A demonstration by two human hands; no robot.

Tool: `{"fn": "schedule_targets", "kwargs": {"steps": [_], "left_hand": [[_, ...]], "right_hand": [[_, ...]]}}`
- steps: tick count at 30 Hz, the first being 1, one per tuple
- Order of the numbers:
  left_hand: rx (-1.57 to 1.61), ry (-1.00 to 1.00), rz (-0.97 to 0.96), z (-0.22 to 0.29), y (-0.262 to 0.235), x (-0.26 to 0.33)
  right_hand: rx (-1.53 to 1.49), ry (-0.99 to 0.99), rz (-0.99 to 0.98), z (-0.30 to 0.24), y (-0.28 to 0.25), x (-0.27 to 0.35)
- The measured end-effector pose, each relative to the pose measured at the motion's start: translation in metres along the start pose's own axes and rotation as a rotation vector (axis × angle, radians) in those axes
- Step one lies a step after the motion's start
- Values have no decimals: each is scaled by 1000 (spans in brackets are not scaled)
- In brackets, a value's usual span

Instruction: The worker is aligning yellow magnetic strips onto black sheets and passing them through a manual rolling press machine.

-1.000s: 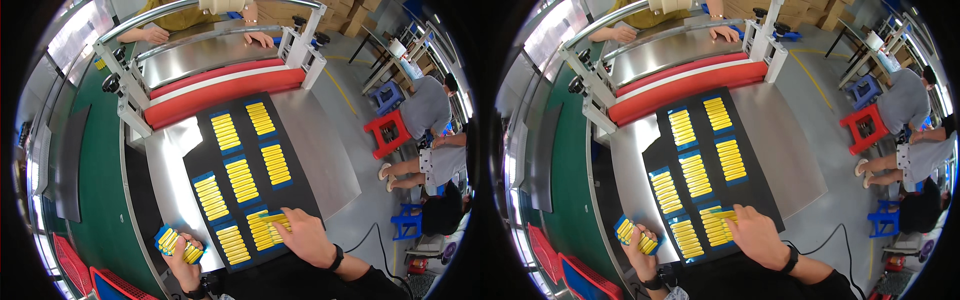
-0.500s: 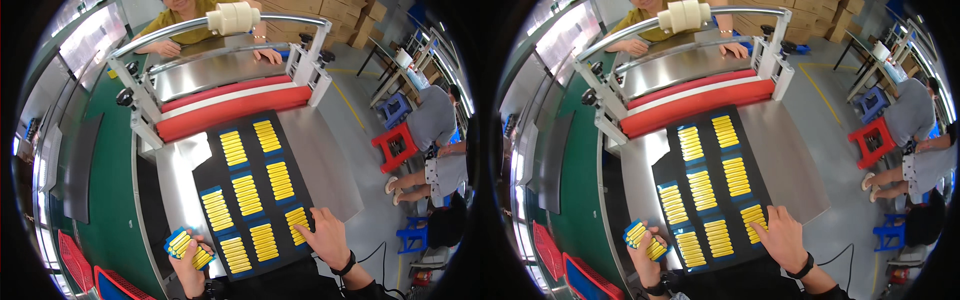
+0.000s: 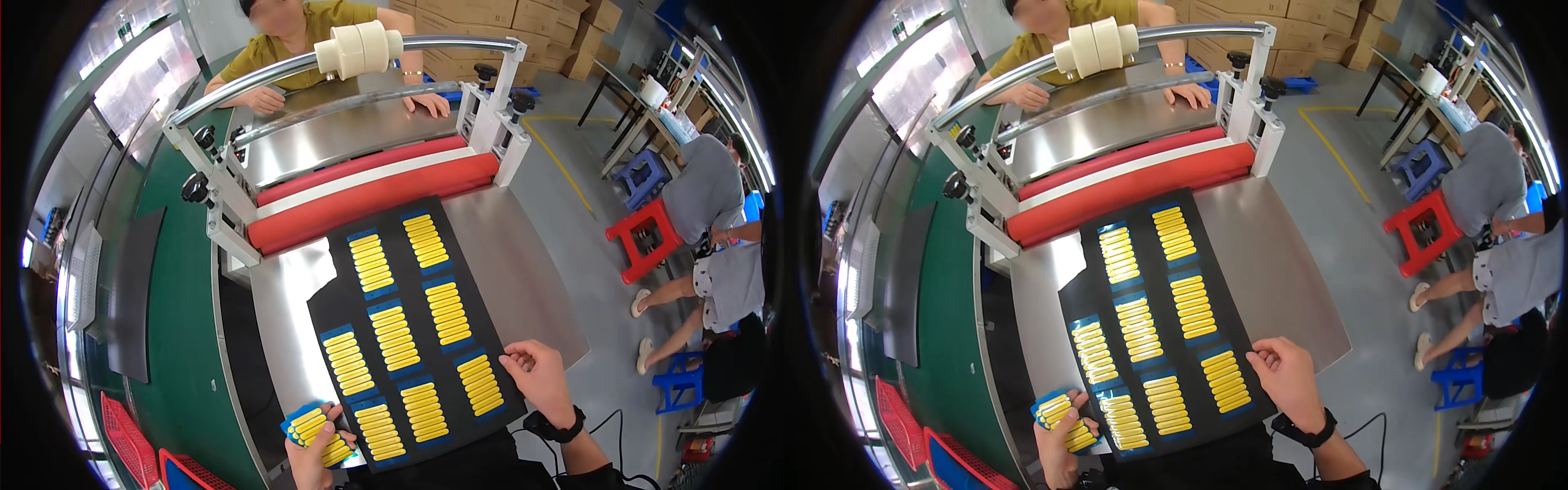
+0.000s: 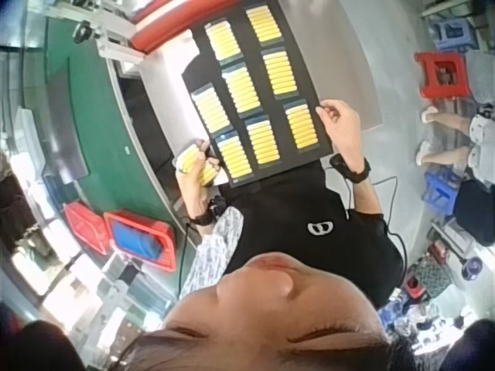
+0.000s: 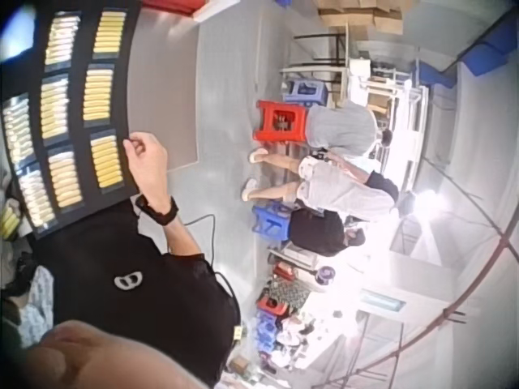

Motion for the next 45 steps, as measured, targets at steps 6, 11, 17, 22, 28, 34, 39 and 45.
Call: {"fn": "schedule_targets", "kwargs": {"steps": [6, 11, 17, 22, 28, 34, 39, 45], "left_hand": [[71, 37, 31, -4, 4, 4], [39, 60, 38, 2, 3, 8], [84, -27, -35, -3, 10, 13], [67, 88, 45, 4, 14, 2], [115, 37, -31, 6, 15, 5], [91, 100, 0, 5, 8, -3], [102, 98, -45, 5, 7, 0], [99, 43, -99, 6, 5, 2]], "right_hand": [[-189, 76, -27, 7, -1, -4], [-218, 83, -28, 11, 1, -1], [-172, 16, 13, 3, -6, -4], [-92, -93, 67, -12, -6, -11], [-62, -83, 64, -12, -3, -13], [-27, -92, 79, -18, 1, -15], [-12, -103, 81, -17, 5, -16], [-41, -80, 75, -19, 9, -17]]}}
Point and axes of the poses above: each hand's wrist, its own x-axis away from the middle knuckle, its own y-axis out of the palm, z = x × y, the point moved 6 cm from there along -x, towards the middle knuckle, and after that the axes turned 8 degrees about -z, right-handed, at the moved point
